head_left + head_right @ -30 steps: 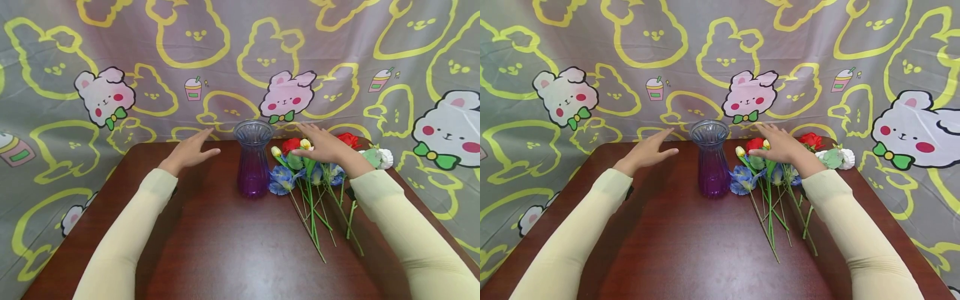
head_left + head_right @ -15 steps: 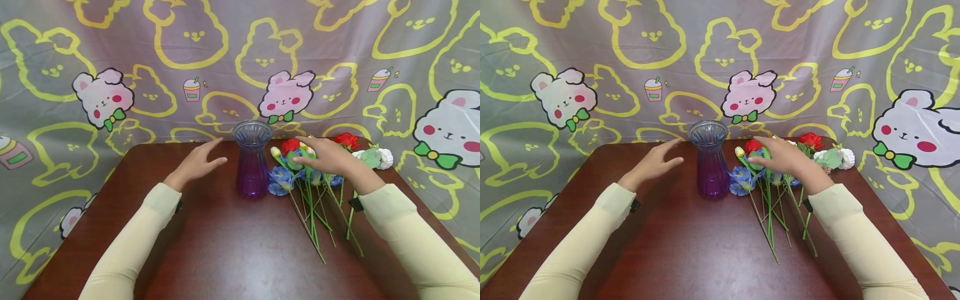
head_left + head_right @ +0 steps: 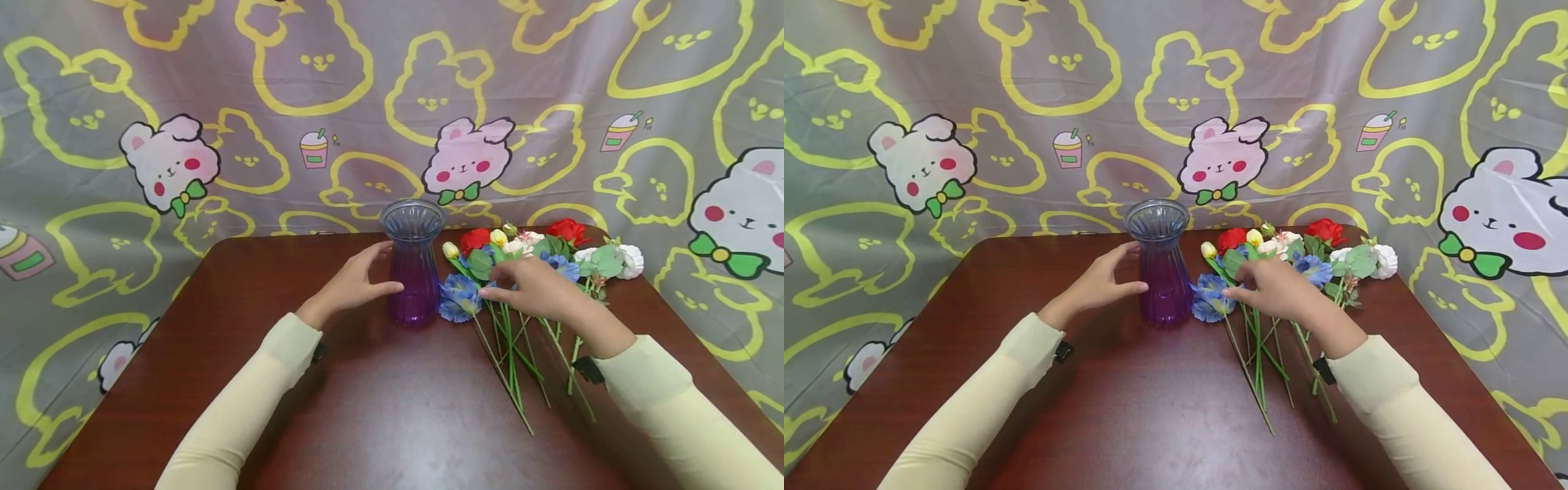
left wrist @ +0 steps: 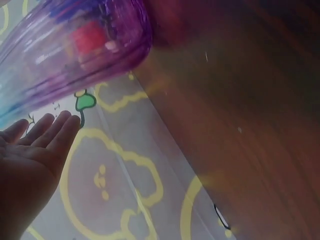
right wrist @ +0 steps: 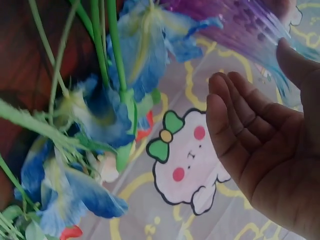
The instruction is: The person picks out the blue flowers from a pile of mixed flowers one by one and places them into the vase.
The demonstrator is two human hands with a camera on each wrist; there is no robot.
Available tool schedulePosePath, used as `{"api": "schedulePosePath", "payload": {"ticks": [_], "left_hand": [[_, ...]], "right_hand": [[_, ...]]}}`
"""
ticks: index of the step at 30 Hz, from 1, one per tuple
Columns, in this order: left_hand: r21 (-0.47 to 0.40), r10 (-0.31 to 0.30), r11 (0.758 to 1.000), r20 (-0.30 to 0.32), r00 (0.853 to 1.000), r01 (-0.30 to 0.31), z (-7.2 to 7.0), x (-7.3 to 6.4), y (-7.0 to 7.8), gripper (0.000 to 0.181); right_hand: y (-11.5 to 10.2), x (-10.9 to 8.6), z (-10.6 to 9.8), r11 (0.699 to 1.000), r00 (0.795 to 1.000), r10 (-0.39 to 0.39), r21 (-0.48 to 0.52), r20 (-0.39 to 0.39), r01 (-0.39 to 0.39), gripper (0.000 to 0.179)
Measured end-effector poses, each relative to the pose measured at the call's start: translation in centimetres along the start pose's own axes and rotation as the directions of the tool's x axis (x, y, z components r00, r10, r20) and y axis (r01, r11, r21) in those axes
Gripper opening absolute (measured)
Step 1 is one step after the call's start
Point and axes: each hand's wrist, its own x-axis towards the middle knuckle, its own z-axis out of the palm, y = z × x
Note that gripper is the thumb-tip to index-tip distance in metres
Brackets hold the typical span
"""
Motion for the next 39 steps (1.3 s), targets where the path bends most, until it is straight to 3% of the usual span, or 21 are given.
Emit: {"api": "schedulePosePath", "payload": {"ticks": [5,12,22,28,34,39], "left_hand": [[-0.058,-0.003,0.998,0.005,1.0,0.004,1.1,0.4,0.1,0.091],[-0.126,-0.032,0.992,-0.033,0.999,0.027,2.2,0.9,0.1,0.091],[-0.142,-0.081,0.987,-0.058,0.995,0.072,2.4,1.0,0.5,0.084],[-0.146,-0.072,0.987,-0.065,0.995,0.062,2.5,1.1,0.4,0.082],[-0.131,-0.057,0.99,-0.08,0.995,0.047,2.6,1.1,0.1,0.082],[-0.145,-0.05,0.989,-0.087,0.995,0.037,2.5,1.1,0.0,0.081]], "right_hand": [[0.0,-0.5,0.9,0.999,0.995,0.035,0.029,0.095,-0.038,0.027],[0.3,-0.9,2.3,0.995,0.978,0.068,0.057,0.198,-0.081,0.03],[0.5,-1.2,4.1,0.981,0.95,0.164,0.058,0.266,-0.186,0.022],[0.2,-1.5,4.5,0.972,0.941,0.192,0.077,0.278,-0.221,0.041],[-0.1,-1.4,4.8,0.951,0.91,0.248,0.093,0.332,-0.294,0.026],[-0.3,-1.5,5.2,0.948,0.903,0.26,0.088,0.341,-0.307,0.026]]}}
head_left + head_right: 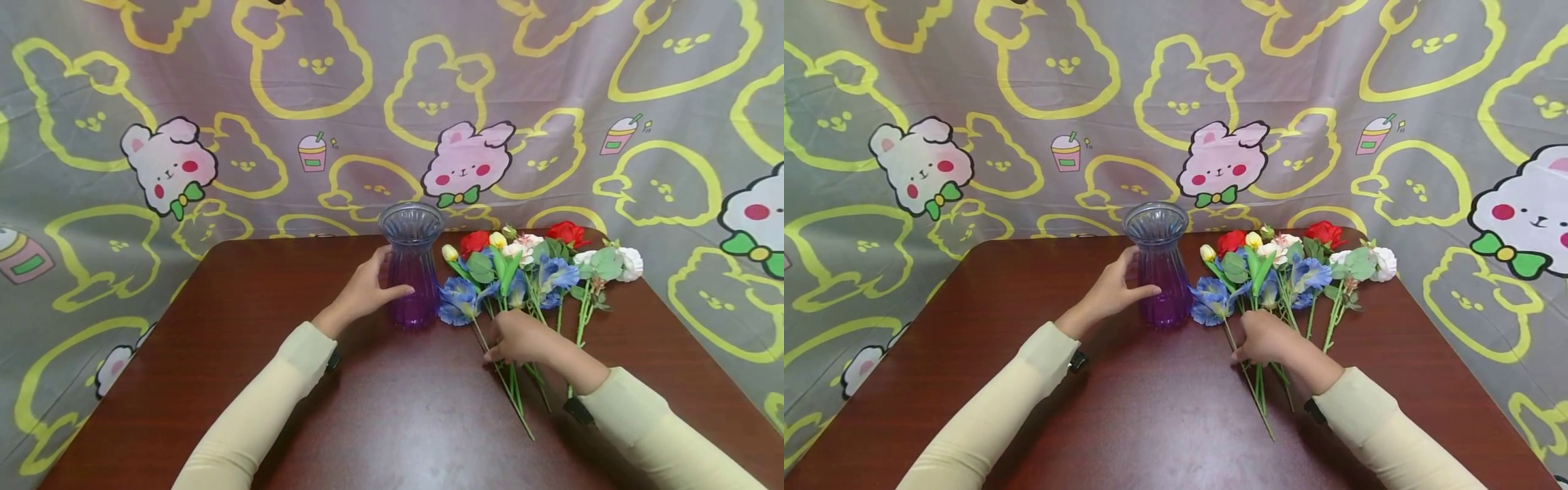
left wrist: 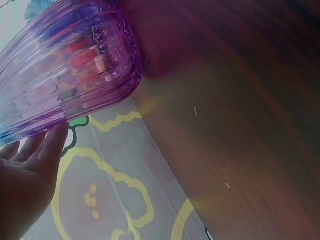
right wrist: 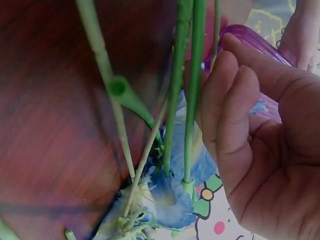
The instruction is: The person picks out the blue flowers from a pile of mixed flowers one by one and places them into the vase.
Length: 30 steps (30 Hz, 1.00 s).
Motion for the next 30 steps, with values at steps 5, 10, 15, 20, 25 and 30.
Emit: {"api": "schedulePosePath", "payload": {"ticks": [5,10,15,20,25,30], "left_hand": [[-0.002,0.001,1.0,0.001,1.0,-0.001,0.0,-0.1,0.0,0.083],[0.019,-0.013,1.0,-0.001,1.0,0.013,-0.1,-0.1,0.0,0.082],[0.026,-0.01,1.0,0.006,1.0,0.01,-0.1,-0.1,-0.1,0.082],[0.025,-0.01,1.0,0.004,1.0,0.01,0.0,0.0,-0.2,0.081],[0.018,0.001,1.0,0.003,1.0,-0.001,0.0,0.0,-0.2,0.08],[0.019,0.007,1.0,0.0,1.0,-0.007,-0.1,0.1,0.0,0.079]], "right_hand": [[0.1,0.0,0.6,0.999,1.0,0.011,0.033,-0.003,-0.011,0.032],[0.2,-0.1,0.9,0.998,1.0,-0.017,0.063,0.008,0.017,0.025],[0.3,-0.2,0.8,0.995,0.998,-0.056,0.086,0.003,0.055,0.016],[0.4,-0.5,0.5,0.989,0.997,-0.081,0.12,-0.015,0.082,0.014],[0.4,-0.7,-0.2,0.984,0.993,-0.107,0.138,-0.045,0.112,0.014],[0.2,-0.9,-1.4,0.98,0.992,-0.09,0.17,-0.085,0.103,0.011]]}}
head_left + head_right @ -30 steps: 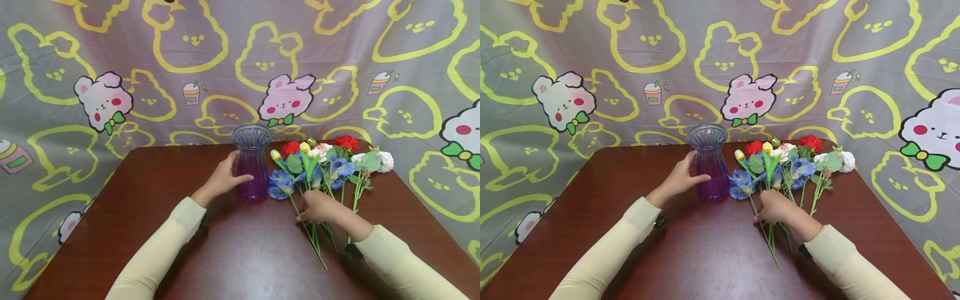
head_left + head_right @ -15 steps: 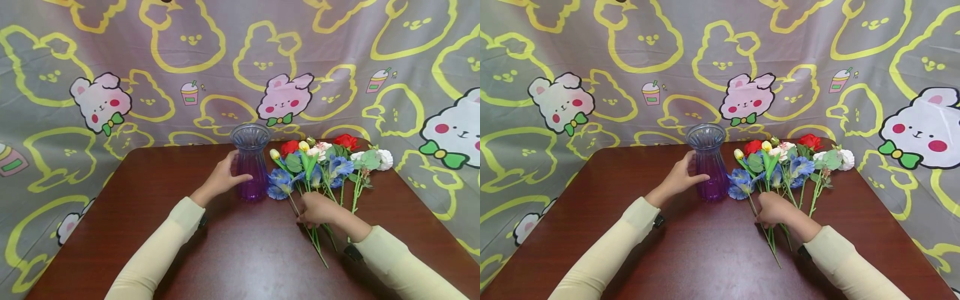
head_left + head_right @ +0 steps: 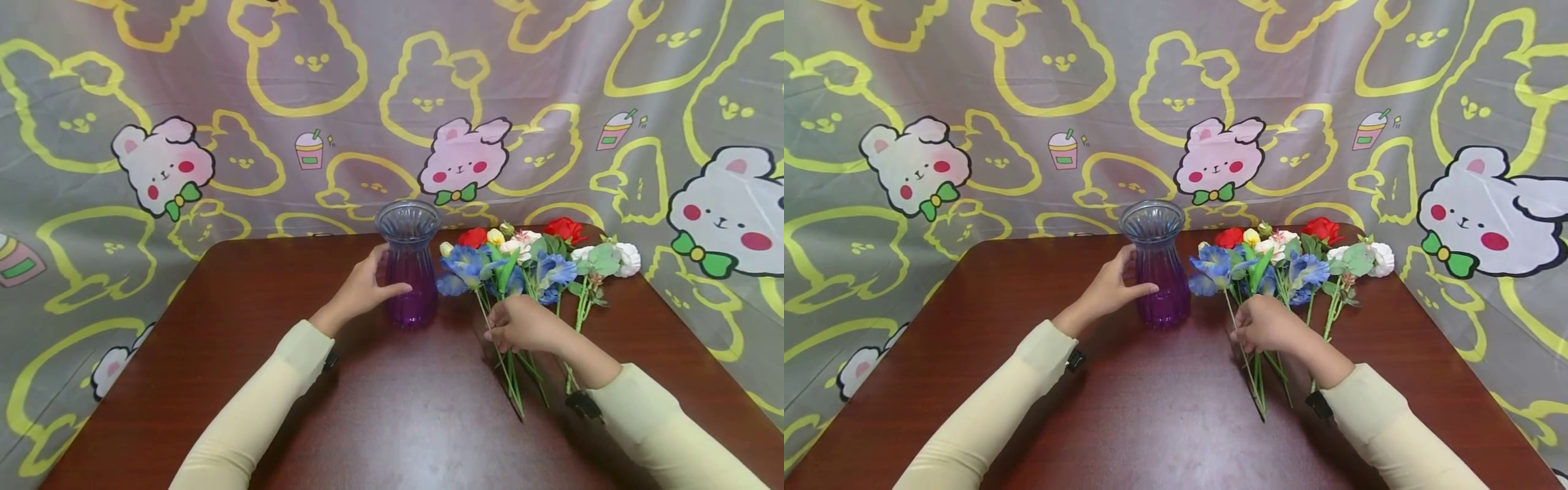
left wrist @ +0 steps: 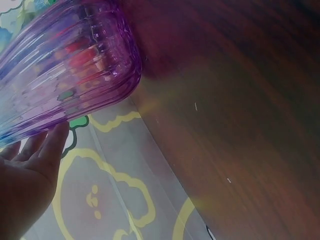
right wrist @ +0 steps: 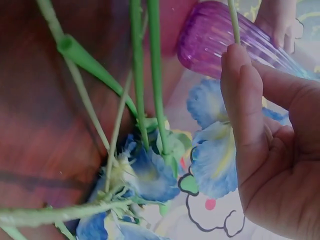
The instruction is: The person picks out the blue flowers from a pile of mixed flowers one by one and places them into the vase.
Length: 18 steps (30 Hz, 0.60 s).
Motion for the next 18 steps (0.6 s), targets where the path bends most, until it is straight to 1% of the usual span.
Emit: {"api": "schedulePosePath", "payload": {"ticks": [4,10,15,18], "left_hand": [[0.001,-0.007,1.0,0.003,1.0,0.007,0.0,0.1,0.0,0.079],[0.004,-0.009,1.0,0.001,1.0,0.009,0.0,0.1,0.2,0.081],[0.0,-0.021,1.0,0.001,1.0,0.021,-0.1,0.0,0.3,0.081],[-0.006,-0.023,1.0,0.001,1.0,0.023,0.0,0.0,0.4,0.081]], "right_hand": [[-0.2,0.1,-0.9,1.0,0.999,0.014,0.026,-0.052,-0.013,0.011],[-0.6,0.3,-2.0,0.999,0.991,-0.013,0.041,-0.133,0.018,0.011],[-1.4,0.6,-2.8,1.0,0.976,-0.028,0.006,-0.217,0.03,0.012],[-1.9,0.8,-3.3,0.999,0.961,-0.04,-0.01,-0.273,0.039,0.014]]}}
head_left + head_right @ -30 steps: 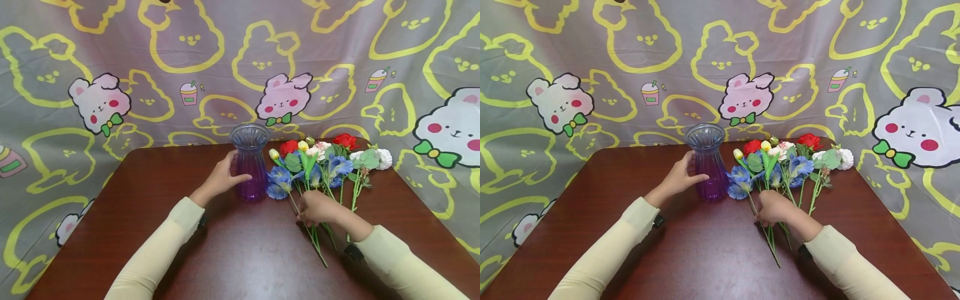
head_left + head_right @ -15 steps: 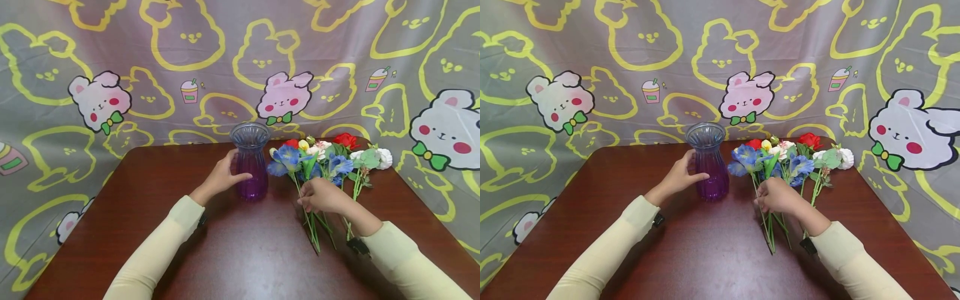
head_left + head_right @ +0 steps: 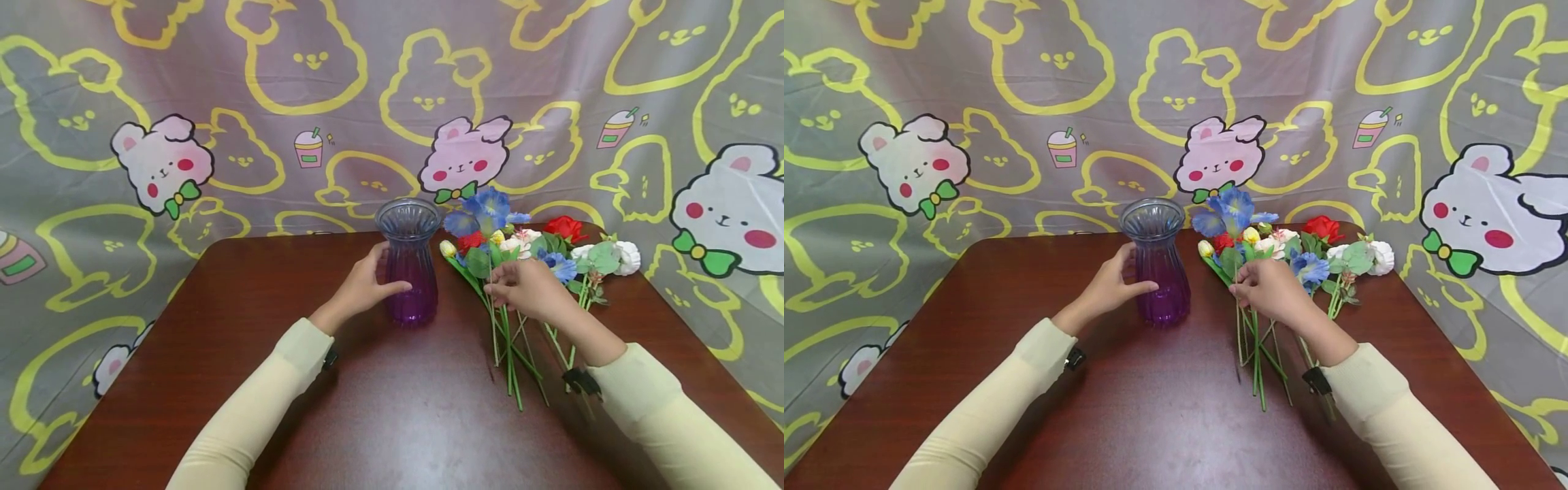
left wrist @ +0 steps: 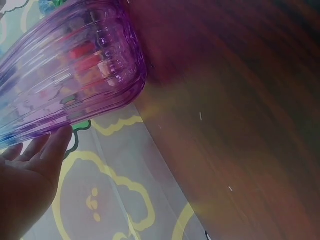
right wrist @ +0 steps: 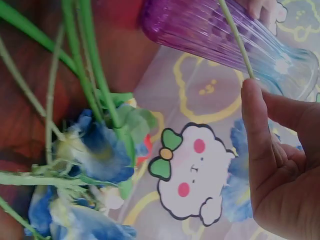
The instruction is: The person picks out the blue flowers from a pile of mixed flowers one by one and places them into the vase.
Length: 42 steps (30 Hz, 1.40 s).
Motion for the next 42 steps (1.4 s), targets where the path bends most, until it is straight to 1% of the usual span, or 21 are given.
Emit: {"api": "schedulePosePath", "payload": {"ticks": [3,7,10,16,23,25,27,30,34,36,37,42], "left_hand": [[-0.013,0.01,1.0,0.001,1.0,-0.01,0.1,0.1,-0.1,0.081],[-0.02,0.027,0.999,0.001,1.0,-0.027,0.2,0.2,-0.2,0.08],[-0.018,0.028,0.999,0.0,1.0,-0.028,0.2,0.0,-0.2,0.081],[-0.029,0.011,1.0,-0.004,1.0,-0.011,0.1,-0.2,-0.3,0.082],[-0.023,0.022,0.999,-0.019,1.0,-0.022,-0.1,-0.2,-0.3,0.082],[-0.025,0.023,0.999,-0.02,1.0,-0.024,-0.1,-0.2,-0.2,0.083],[-0.031,0.024,0.999,-0.021,0.999,-0.025,-0.1,-0.2,-0.2,0.084],[-0.055,0.027,0.998,-0.024,0.999,-0.029,-0.1,-0.2,-0.2,0.083],[-0.094,0.06,0.993,-0.054,0.997,-0.065,-0.5,-0.4,0.0,0.082],[-0.103,0.082,0.991,-0.087,0.993,-0.091,-1.0,-0.7,0.5,0.08],[-0.103,0.095,0.989,-0.106,0.99,-0.106,-1.3,-1.0,1.0,0.079],[-0.135,0.15,0.975,-0.193,0.97,-0.177,-2.7,-2.1,4.5,0.07]], "right_hand": [[-0.3,0.3,-0.3,1.0,0.997,-0.028,-0.014,-0.078,0.027,0.014],[-0.9,0.8,-0.4,0.995,0.979,-0.095,-0.04,-0.178,0.089,0.013],[-1.7,1.0,-0.3,0.987,0.958,-0.158,-0.065,-0.239,0.146,0.012],[-3.3,1.5,0.1,0.963,0.9,-0.269,-0.097,-0.342,0.25,0.009],[-5.0,1.9,0.5,0.925,0.835,-0.379,-0.143,-0.4,0.351,0.01],[-5.5,1.9,0.6,0.917,0.823,-0.397,-0.148,-0.407,0.37,0.011],[-6.0,1.8,0.6,0.912,0.815,-0.41,-0.154,-0.41,0.381,0.011],[-6.6,1.9,0.7,0.909,0.812,-0.416,-0.154,-0.41,0.388,0.012],[-7.2,2.0,0.8,0.902,0.802,-0.431,-0.173,-0.414,0.396,0.015],[-7.4,2.1,0.9,0.893,0.791,-0.449,-0.19,-0.415,0.408,0.015],[-7.5,2.1,0.9,0.887,0.783,-0.461,-0.197,-0.417,0.418,0.015],[-7.9,2.0,1.0,0.861,0.754,-0.508,-0.218,-0.416,0.46,0.014]]}}
